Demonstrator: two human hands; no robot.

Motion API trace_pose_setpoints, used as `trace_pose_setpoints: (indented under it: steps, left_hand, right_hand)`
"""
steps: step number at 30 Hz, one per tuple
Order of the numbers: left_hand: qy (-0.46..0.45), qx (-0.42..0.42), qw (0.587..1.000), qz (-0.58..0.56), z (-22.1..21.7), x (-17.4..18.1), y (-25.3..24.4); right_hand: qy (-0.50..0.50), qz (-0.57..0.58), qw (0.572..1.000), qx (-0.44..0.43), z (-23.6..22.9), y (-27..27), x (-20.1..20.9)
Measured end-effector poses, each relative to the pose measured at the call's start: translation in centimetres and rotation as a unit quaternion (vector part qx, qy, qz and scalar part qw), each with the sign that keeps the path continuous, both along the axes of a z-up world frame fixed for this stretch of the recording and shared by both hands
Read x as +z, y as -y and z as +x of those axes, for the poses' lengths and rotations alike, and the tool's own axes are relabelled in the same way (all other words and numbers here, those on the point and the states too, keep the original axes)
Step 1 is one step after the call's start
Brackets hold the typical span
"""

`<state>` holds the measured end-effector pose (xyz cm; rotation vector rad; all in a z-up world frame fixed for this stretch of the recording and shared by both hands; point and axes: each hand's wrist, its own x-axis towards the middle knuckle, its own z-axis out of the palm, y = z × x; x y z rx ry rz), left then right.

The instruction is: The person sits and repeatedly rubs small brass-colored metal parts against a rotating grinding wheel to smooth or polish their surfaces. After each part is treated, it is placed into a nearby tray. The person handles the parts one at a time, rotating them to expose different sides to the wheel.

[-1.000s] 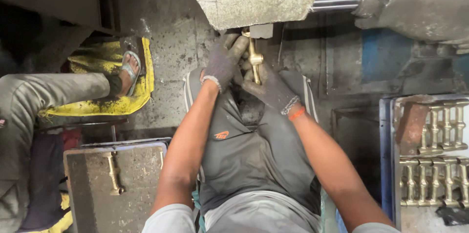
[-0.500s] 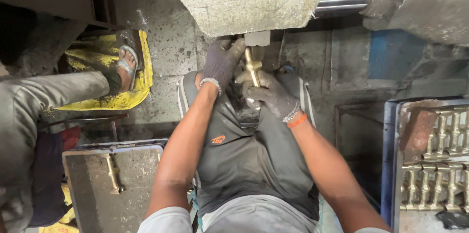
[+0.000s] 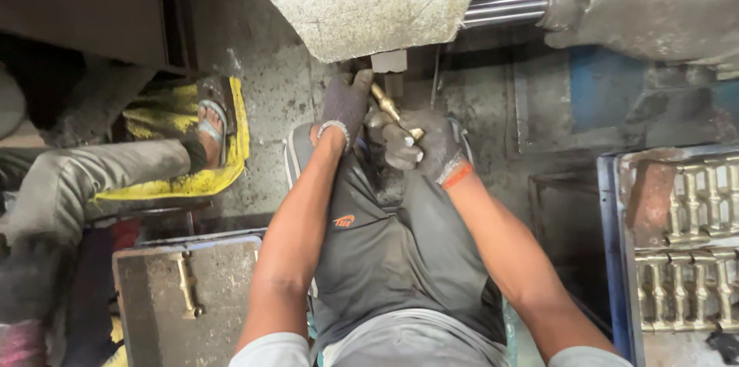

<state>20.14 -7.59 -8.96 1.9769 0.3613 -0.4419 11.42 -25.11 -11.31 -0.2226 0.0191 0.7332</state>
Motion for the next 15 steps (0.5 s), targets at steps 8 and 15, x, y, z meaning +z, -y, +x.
trace_pose_setpoints:
  steps: [8,15]
  left_hand:
    - [0.135,0.055,0.971,-0.191,-4.2,4.5,-3.0]
    - [0.283,-0.165,0.945,-0.006,-12.7,8.8,-4.2]
  right_hand:
    - [-0.101,-0.065,0.993,-0.018,-0.3,0.6,4.0]
    - [0.156,-0.341,0.884,-0.278,-0.7,1.7,3.8]
